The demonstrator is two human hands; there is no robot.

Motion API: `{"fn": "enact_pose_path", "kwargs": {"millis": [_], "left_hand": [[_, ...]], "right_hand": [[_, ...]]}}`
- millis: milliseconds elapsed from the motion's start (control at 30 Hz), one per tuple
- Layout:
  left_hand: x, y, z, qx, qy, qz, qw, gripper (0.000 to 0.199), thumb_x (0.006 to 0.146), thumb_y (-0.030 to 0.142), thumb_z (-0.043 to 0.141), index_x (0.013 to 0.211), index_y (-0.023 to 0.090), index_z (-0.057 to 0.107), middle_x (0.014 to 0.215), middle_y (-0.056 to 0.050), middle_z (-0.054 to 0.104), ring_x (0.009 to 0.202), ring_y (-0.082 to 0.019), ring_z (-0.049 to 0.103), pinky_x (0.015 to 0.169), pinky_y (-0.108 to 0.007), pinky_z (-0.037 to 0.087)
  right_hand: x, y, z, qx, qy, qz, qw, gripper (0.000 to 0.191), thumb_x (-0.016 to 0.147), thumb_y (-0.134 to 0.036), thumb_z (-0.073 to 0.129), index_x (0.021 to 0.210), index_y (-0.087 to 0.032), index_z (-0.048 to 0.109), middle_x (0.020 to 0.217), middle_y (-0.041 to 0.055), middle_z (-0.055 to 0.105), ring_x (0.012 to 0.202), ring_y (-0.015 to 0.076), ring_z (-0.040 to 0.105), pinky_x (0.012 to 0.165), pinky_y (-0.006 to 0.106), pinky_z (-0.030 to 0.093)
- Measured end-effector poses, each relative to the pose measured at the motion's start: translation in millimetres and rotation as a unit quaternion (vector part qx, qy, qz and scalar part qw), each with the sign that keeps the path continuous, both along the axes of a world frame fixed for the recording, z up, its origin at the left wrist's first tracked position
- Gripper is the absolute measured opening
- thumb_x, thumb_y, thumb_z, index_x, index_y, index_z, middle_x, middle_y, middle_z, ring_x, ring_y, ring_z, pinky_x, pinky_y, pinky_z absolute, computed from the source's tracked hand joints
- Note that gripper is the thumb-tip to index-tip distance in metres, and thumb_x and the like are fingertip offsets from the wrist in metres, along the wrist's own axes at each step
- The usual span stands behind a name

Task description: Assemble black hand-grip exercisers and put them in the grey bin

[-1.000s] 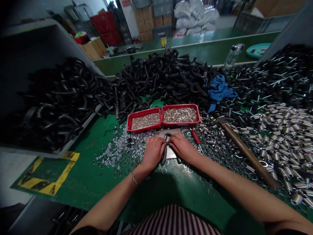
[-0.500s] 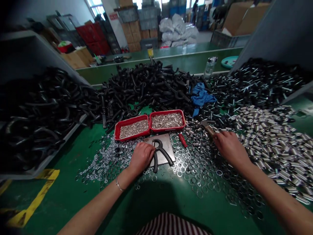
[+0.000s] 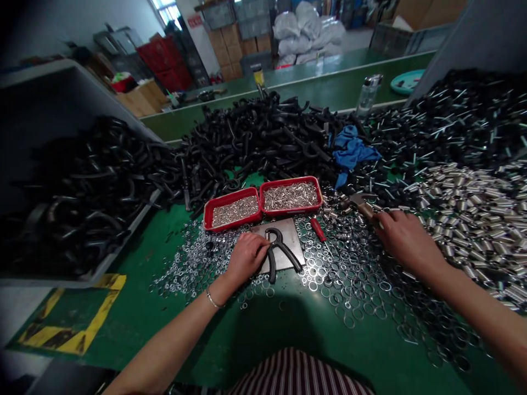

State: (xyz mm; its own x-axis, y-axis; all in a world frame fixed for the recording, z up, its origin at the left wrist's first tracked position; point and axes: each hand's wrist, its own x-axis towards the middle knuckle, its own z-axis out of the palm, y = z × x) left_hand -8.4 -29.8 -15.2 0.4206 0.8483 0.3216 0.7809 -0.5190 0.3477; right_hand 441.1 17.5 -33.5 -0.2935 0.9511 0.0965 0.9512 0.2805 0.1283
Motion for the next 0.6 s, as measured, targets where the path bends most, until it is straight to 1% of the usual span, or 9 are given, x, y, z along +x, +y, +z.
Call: {"fn": "enact_pose_path", "kwargs": {"millis": [167,267,367,433,533,600], "left_hand": [[-1.0,-0.5,-1.0,-0.045,-0.077,0.028,0.996,0.01,0.097,0.024,0.058,0.094,0.021,0.067,0.092,-0.004,0.072,0.093,-0.021,0.064,0.088,-0.039,0.044],[0.5,-2.0,0.4,-0.052,-0.072,0.039,0.995,0.01,0.097,0.025,0.058,0.093,0.021,0.067,0.092,-0.004,0.072,0.093,-0.021,0.064,0.089,-0.04,0.045],[3.5,-2.2,3.1,-0.026,-0.01,0.028,0.999,0.014,0.098,0.025,0.055,0.093,0.02,0.066,0.091,-0.006,0.07,0.093,-0.023,0.063,0.089,-0.041,0.045],[5.7,-0.7,5.3,0.012,0.051,-0.004,0.999,0.017,0.099,0.022,0.05,0.093,0.018,0.066,0.09,-0.007,0.068,0.092,-0.024,0.061,0.09,-0.043,0.044],[7.1,3.7,8.4,0.058,0.132,-0.062,0.988,0.021,0.099,0.014,0.046,0.092,0.015,0.065,0.088,-0.009,0.066,0.089,-0.024,0.058,0.092,-0.044,0.043],[5.6,6.5,10.0,0.066,0.165,-0.092,0.98,0.022,0.099,0.013,0.044,0.093,0.013,0.065,0.089,-0.01,0.065,0.089,-0.024,0.057,0.091,-0.044,0.043]], "right_hand": [[0.7,-0.3,-2.2,0.0,-0.011,0.008,1.0,0.028,0.095,-0.033,0.053,0.116,-0.015,0.06,0.104,0.0202,0.065,0.088,0.0302,0.055,0.079,0.041,0.038],[-0.3,-0.4,-1.3,-0.006,-0.018,0.007,1.0,0.03,0.096,-0.032,0.052,0.119,-0.014,0.06,0.106,0.0207,0.065,0.09,0.03,0.055,0.082,0.041,0.038],[-1.7,0.1,0.9,-0.012,-0.01,0.006,1.0,0.03,0.095,-0.031,0.052,0.117,-0.013,0.06,0.103,0.021,0.065,0.087,0.0293,0.055,0.08,0.041,0.038],[-3.0,0.7,3.9,-0.016,0.001,0.012,1.0,0.028,0.094,-0.031,0.053,0.113,-0.013,0.061,0.1,0.0207,0.065,0.085,0.0289,0.056,0.079,0.041,0.039],[-6.1,3.1,11.8,-0.034,0.026,0.01,0.999,0.025,0.092,-0.031,0.055,0.11,-0.014,0.061,0.097,0.019,0.066,0.085,0.0286,0.058,0.078,0.04,0.041],[-9.3,6.0,19.3,-0.056,0.078,-0.033,0.995,0.029,0.09,-0.033,0.059,0.114,-0.015,0.06,0.099,0.0173,0.067,0.087,0.0279,0.061,0.077,0.038,0.044]]}}
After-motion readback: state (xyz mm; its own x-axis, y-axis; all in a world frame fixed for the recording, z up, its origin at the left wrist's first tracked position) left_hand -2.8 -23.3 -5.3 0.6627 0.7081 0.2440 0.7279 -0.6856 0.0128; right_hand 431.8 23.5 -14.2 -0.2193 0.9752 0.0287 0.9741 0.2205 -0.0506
